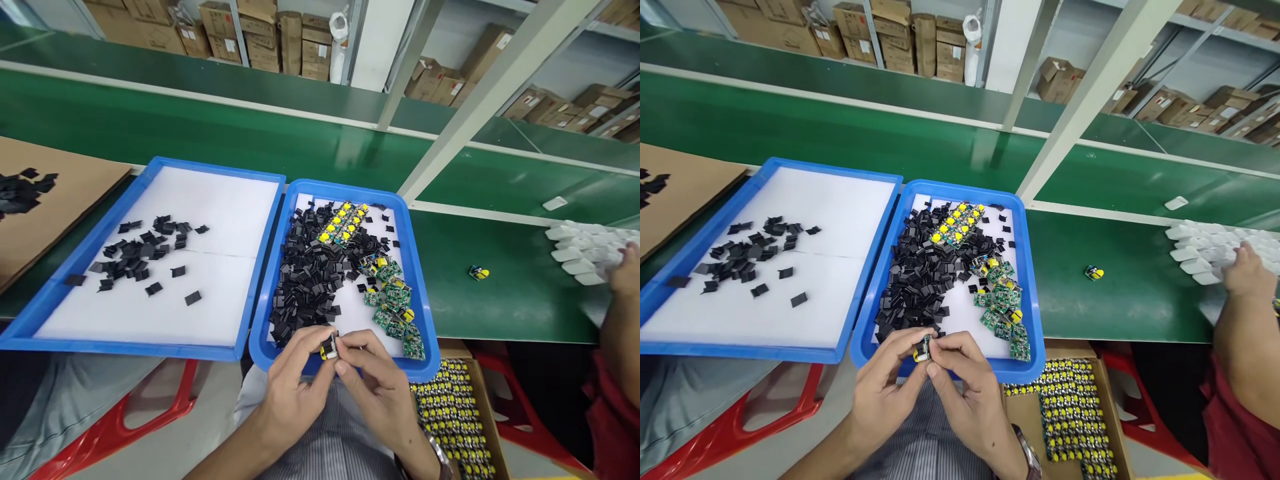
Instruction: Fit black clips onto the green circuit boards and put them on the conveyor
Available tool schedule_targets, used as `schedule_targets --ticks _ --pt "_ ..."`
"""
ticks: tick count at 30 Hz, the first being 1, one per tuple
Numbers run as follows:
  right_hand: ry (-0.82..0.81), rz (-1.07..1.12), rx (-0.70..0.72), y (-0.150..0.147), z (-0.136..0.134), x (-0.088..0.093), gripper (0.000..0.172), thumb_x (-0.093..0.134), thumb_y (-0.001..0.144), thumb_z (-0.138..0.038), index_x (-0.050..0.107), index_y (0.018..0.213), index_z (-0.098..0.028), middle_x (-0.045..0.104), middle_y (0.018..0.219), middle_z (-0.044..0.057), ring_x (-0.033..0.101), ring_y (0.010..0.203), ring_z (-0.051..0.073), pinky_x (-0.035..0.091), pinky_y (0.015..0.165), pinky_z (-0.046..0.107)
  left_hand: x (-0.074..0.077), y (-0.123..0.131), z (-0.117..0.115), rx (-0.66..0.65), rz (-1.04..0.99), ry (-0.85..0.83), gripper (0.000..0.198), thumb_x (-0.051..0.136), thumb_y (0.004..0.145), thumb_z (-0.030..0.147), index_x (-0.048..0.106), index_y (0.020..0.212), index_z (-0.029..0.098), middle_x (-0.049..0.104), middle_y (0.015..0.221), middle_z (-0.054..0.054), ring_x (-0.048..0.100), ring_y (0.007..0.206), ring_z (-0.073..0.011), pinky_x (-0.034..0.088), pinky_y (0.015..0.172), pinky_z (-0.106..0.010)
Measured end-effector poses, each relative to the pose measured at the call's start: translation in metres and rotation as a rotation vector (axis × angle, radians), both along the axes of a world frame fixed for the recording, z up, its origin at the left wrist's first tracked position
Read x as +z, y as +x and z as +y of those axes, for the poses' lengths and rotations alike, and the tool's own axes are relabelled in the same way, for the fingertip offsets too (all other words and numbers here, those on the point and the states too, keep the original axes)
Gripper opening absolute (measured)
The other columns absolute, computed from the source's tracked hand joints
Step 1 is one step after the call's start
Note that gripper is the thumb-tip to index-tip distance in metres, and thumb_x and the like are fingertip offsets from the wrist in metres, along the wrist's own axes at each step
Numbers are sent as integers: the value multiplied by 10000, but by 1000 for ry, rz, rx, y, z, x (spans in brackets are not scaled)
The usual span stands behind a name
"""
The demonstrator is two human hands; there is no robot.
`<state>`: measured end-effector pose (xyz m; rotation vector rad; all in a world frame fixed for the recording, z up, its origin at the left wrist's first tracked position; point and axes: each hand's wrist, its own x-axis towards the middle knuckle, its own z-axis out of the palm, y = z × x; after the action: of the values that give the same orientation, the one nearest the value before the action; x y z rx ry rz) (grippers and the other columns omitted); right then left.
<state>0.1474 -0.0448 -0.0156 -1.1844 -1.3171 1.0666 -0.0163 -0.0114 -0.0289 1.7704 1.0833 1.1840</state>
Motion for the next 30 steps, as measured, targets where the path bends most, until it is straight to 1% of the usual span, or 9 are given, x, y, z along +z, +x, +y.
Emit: schedule_targets --ticks 4,8,10,13,14,17,20,25,30 --pt "15 -9 47 -2 4 -3 408 660 976 -132 728 1292 -382 665 1127 55 656 1042 196 578 900 351 1 -1 6 -24 35 17 422 661 941 78 627 1321 258 722 1176 -60 714 1084 -189 616 934 -307" --pt "82 38 -97 -7 10 -6 350 807 850 -143 747 1138 -333 672 985 10 666 890 174 572 802 316 4 2 16 -71 57 135 344 696 936 138 639 1256 252 737 1125 -57 738 1052 -209 637 908 -321" --pt "132 -25 -177 6 19 -7 271 805 850 -180 745 1089 -295 690 971 17 678 886 181 574 801 322 8 2 23 -127 152 159 379 689 952 191 615 1319 249 728 1196 -75 744 1084 -228 644 930 -341" --pt "134 -317 -377 64 38 -11 144 696 946 -310 743 1057 -232 727 1025 68 704 959 210 586 859 355 17 -5 38 -190 334 230 540 695 961 318 537 1472 236 628 1433 -117 704 1219 -283 615 1037 -393" --pt "104 -459 -483 92 44 -14 186 649 972 -371 737 1042 -222 731 1014 70 711 939 207 592 842 349 19 -9 44 -183 366 291 547 689 964 346 542 1479 236 612 1459 -112 687 1248 -295 588 1082 -411" --pt "72 -613 -696 182 60 -31 343 567 987 -471 725 934 -171 719 998 128 695 929 253 578 861 434 23 -22 61 -149 419 435 452 642 985 377 614 1416 244 626 1448 -79 694 1227 -278 552 1127 -393" --pt "59 -753 -808 248 73 -54 479 532 944 -607 710 842 -175 704 933 152 658 964 317 519 947 560 24 -30 73 -179 501 460 365 588 1014 380 648 1356 271 649 1419 -45 715 1183 -244 586 1075 -345" --pt "76 -899 -827 289 91 -76 722 617 835 -741 656 1247 -150 630 1269 245 562 1193 426 426 1003 699 30 -28 84 -252 558 491 289 621 1003 334 676 1281 273 667 1374 -47 701 1196 -237 590 1059 -339" --pt "177 -924 -724 287 106 -57 700 526 926 -730 650 1268 -131 627 1274 276 548 1225 461 401 998 762 51 -20 107 -282 632 464 236 586 1024 293 679 1234 238 695 1297 -76 701 1164 -252 604 1007 -389"
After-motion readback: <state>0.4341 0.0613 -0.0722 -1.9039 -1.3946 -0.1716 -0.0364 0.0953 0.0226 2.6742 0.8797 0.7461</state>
